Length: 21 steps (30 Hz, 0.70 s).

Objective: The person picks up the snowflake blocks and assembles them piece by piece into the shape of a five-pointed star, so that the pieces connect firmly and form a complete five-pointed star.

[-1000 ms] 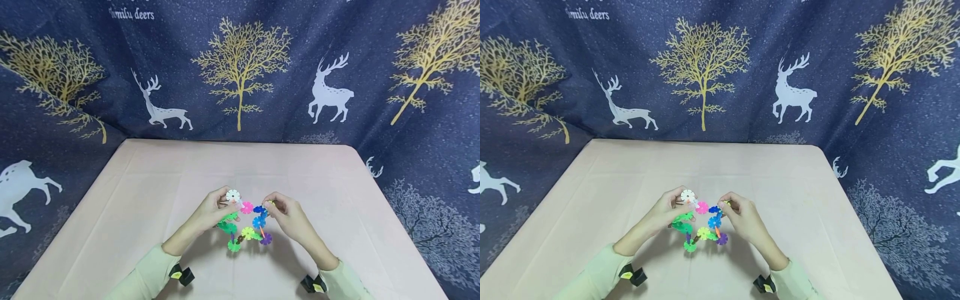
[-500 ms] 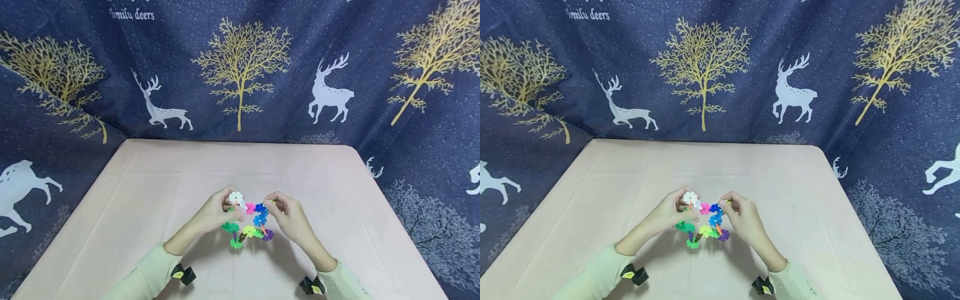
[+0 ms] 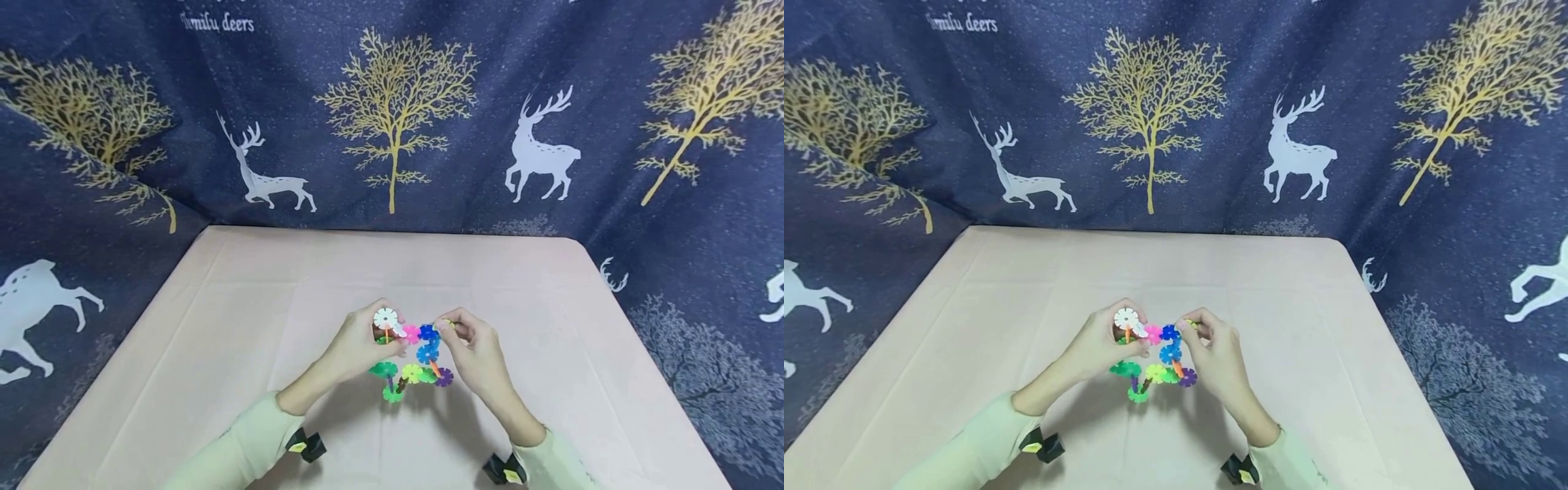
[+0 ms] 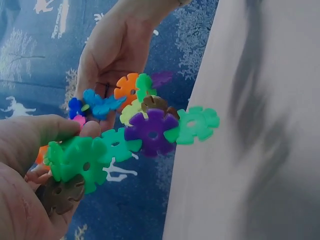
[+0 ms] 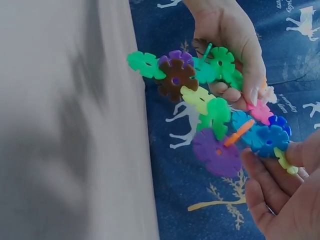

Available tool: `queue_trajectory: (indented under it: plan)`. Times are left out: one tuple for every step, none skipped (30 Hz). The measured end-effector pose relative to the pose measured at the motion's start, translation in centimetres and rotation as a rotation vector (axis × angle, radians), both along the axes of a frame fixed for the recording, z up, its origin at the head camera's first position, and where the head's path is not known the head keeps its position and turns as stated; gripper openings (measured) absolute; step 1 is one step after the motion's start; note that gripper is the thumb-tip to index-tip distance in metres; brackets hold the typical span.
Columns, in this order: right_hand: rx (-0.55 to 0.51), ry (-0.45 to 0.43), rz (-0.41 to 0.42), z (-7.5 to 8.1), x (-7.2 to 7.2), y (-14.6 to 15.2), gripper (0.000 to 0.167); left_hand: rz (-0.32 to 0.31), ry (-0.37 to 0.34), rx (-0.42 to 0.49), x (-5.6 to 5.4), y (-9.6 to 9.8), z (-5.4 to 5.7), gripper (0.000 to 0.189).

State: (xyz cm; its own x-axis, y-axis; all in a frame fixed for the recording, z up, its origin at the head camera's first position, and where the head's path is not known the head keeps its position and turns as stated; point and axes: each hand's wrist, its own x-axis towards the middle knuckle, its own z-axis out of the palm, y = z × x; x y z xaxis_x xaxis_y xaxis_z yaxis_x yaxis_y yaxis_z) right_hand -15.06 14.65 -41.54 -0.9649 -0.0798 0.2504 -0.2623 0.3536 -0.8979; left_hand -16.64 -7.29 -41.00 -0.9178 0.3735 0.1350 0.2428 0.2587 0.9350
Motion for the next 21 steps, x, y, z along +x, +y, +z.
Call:
queue_trajectory:
  plan:
    - [-0.003, -0.001, 0.001, 0.1, 0.0, -0.2, 0.014, 0.012, 0.0, -0.002, 0.2, -0.1, 0.2, 0.029]
    - [-0.003, 0.002, 0.001, 0.2, 0.0, -0.4, 0.015, 0.016, 0.002, -0.006, 0.3, -0.2, 0.4, 0.028]
    - [-0.003, 0.003, -0.002, 0.3, 0.0, -0.5, 0.014, 0.018, 0.005, -0.01, 0.3, -0.2, 0.6, 0.027]
    - [0.002, 0.007, -0.006, 0.4, 0.1, -0.7, 0.014, 0.018, 0.011, -0.021, 0.4, -0.2, 0.7, 0.027]
    - [0.004, 0.01, -0.008, 0.5, 0.1, -0.8, 0.014, 0.018, 0.018, -0.031, 0.4, -0.3, 0.8, 0.026]
    - [0.007, 0.014, -0.004, 0.6, 0.0, -1.0, 0.014, 0.02, 0.022, -0.041, 0.4, -0.4, 0.9, 0.025]
    - [0.016, 0.02, -0.011, 0.6, 0.1, -0.7, 0.014, 0.012, 0.028, -0.051, 0.2, -0.2, 1.0, 0.025]
    - [0.021, 0.025, -0.012, 0.7, 0.1, -0.6, 0.014, 0.008, 0.04, -0.062, 0.1, 0.0, 1.0, 0.025]
    - [0.025, 0.028, -0.01, 0.7, 0.0, -0.4, 0.014, 0.006, 0.048, -0.065, 0.0, 0.0, 1.0, 0.025]
    - [0.031, 0.032, -0.004, 0.8, -0.1, -0.4, 0.014, 0.006, 0.052, -0.071, -0.1, 0.0, 0.9, 0.026]
    - [0.033, 0.036, 0.005, 0.8, -0.1, -0.3, 0.014, 0.007, 0.055, -0.08, -0.3, -0.1, 0.9, 0.026]
    - [0.038, 0.039, 0.014, 0.8, -0.2, -0.3, 0.014, 0.004, 0.054, -0.091, -0.4, -0.2, 0.9, 0.027]
    - [0.043, 0.042, 0.019, 0.8, -0.3, -0.3, 0.014, -0.003, 0.052, -0.103, -0.5, -0.3, 0.9, 0.029]
    - [0.044, 0.043, 0.025, 0.7, -0.4, -0.3, 0.013, -0.012, 0.05, -0.12, -0.7, -0.5, 0.8, 0.03]
    - [0.048, 0.039, 0.03, 0.7, -0.5, -0.2, 0.013, -0.023, 0.043, -0.136, -0.8, -0.7, 0.8, 0.033]
    - [0.054, 0.035, 0.032, 0.6, -0.5, -0.2, 0.013, -0.034, 0.039, -0.159, -1.0, -0.8, 0.8, 0.035]
    - [0.058, 0.026, 0.033, 0.5, -0.6, -0.2, 0.013, -0.046, 0.037, -0.178, -1.2, -1.0, 0.7, 0.038]
    - [0.061, 0.011, 0.034, 0.3, -0.7, -0.1, 0.013, -0.056, 0.036, -0.2, -1.3, -1.1, 0.6, 0.042]
    - [0.06, -0.007, 0.034, 0.2, -0.8, 0.0, 0.014, -0.061, 0.032, -0.22, -1.5, -1.3, 0.5, 0.048]
    - [0.061, -0.029, 0.032, 0.0, -1.0, 0.1, 0.014, -0.064, 0.029, -0.238, -1.6, -1.4, 0.3, 0.052]
    - [0.064, -0.054, 0.026, -0.2, -1.1, 0.2, 0.015, -0.067, 0.025, -0.25, -1.8, -1.6, 0.1, 0.057]
